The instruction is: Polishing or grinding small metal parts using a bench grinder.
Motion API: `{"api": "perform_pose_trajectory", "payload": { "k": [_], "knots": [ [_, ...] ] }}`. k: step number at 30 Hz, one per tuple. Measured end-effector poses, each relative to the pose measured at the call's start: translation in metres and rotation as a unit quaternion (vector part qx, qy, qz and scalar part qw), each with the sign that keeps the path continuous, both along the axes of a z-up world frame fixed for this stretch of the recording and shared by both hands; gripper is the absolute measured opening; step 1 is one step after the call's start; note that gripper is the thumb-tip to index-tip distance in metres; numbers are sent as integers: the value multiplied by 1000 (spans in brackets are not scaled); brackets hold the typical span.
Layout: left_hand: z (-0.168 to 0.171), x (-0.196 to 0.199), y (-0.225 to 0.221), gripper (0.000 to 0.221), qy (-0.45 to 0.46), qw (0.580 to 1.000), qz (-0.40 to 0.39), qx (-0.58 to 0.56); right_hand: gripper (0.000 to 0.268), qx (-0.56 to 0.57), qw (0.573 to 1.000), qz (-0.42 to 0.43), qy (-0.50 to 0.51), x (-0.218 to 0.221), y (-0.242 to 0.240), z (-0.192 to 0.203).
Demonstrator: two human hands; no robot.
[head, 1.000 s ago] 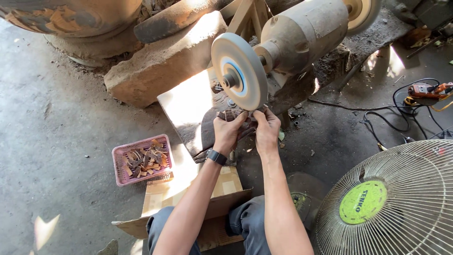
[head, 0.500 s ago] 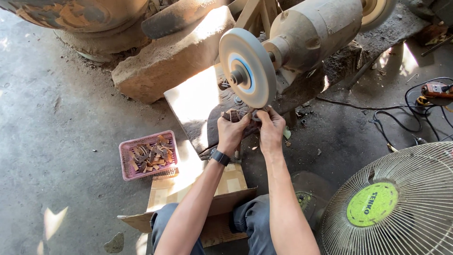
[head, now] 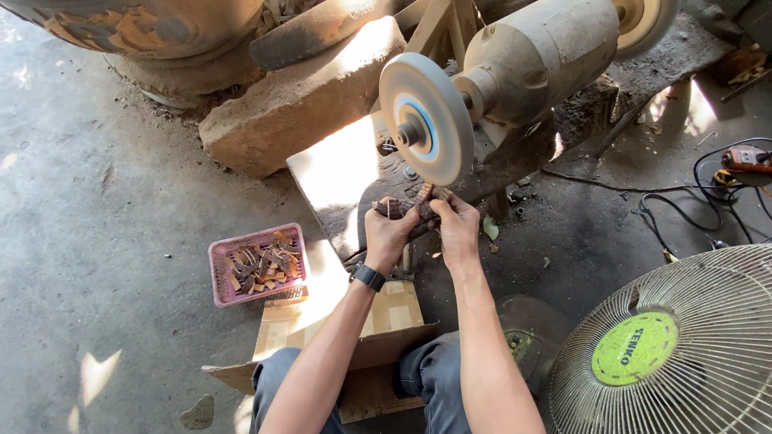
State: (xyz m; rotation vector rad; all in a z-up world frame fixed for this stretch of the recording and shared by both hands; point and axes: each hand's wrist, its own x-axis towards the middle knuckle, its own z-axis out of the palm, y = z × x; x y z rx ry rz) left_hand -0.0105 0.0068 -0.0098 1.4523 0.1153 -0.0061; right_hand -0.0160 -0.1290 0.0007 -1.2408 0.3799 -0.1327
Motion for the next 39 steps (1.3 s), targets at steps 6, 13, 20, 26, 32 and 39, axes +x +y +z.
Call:
{"api": "perform_pose_trajectory", "payload": {
  "k": [6, 13, 20, 26, 32, 39],
  "knots": [
    [35, 12, -22, 13, 4, 993, -19, -117, 17, 77, 992, -45, -90, 3, 3, 33],
    [9, -1, 6, 22, -10, 1000, -10, -7, 4, -30, 999, -13, -20, 1, 6, 4],
    [32, 0, 26, 18, 37, 993, -105, 42, 6, -18, 1000, 4, 7, -6, -5, 7],
    [33, 7, 21, 9, -7, 992, -114, 47, 14, -214, 965, 140, -58, -14, -14, 9],
    [9, 10, 13, 9, -1, 1000, -28, 0, 20, -112, 993, -2, -24, -13, -27, -13],
    [-1, 6, -13, 10, 72, 979, 56, -180, 18, -29, 998, 10, -47, -16, 4, 21]
  ]
}}
